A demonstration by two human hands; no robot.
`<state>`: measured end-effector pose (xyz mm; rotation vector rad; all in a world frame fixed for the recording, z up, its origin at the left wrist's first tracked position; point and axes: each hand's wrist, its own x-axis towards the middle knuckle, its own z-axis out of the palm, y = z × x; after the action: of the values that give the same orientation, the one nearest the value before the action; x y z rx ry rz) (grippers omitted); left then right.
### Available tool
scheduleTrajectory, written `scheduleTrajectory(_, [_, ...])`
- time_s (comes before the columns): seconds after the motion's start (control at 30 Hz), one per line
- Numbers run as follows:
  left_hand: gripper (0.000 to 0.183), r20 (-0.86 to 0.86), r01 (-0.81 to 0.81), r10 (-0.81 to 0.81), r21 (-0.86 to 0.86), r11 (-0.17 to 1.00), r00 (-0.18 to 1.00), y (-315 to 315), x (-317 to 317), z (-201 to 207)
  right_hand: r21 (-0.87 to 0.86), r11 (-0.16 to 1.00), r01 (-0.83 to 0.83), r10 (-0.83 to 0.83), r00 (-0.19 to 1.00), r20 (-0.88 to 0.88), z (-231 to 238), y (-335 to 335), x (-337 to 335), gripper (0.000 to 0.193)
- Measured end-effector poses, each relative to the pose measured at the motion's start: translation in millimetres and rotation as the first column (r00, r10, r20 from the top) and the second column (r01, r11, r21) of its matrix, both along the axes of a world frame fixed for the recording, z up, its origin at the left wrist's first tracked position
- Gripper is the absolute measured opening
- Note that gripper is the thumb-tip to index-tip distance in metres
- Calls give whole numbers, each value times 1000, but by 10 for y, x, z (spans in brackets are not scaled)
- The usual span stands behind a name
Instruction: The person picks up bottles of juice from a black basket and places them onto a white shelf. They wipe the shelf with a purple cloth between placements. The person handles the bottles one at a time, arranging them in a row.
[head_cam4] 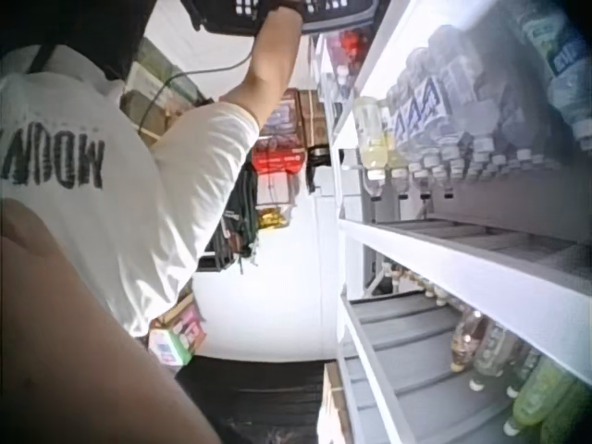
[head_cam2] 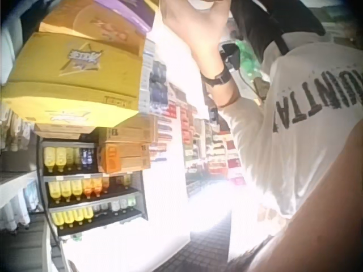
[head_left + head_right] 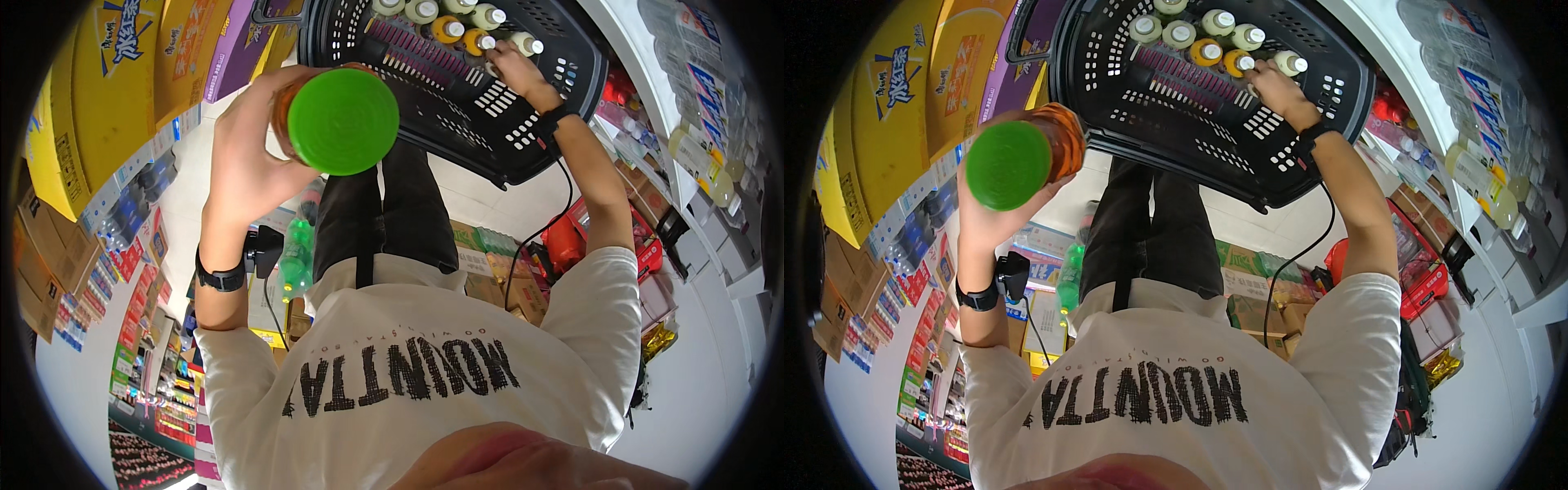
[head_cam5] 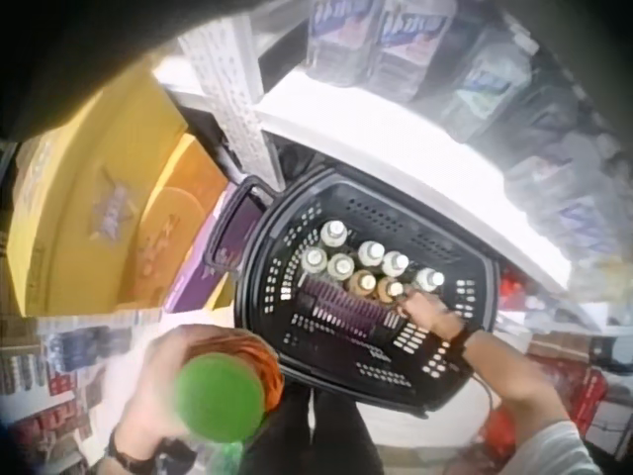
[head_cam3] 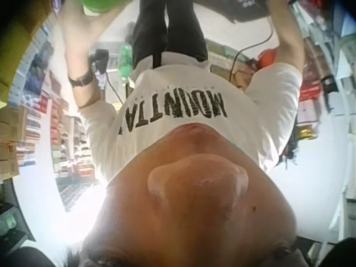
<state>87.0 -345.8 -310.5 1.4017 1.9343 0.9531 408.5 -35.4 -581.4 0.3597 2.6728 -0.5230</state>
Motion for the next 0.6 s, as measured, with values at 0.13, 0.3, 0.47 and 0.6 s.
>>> scheduleTrajectory(0.13, [65,6,23,-23,6,1000,1000,60,64,-113,-37,998,49,-49,999,-13,-51,43,110,35])
scheduleTrajectory(0.3, [63,12,30,-29,-56,998,1000,170,167,-205,-134,966,219,-239,959,-155,515,145,21,23])
scheduleTrajectory(0.47, [65,-35,74,-74,0,997,997,310,313,-383,-410,905,115,-306,845,-439,2182,-112,-686,31])
scheduleTrajectory(0.6, [66,-45,155,-155,1,988,987,452,508,-406,-439,878,-190,-51,875,-481,2976,-480,-944,64])
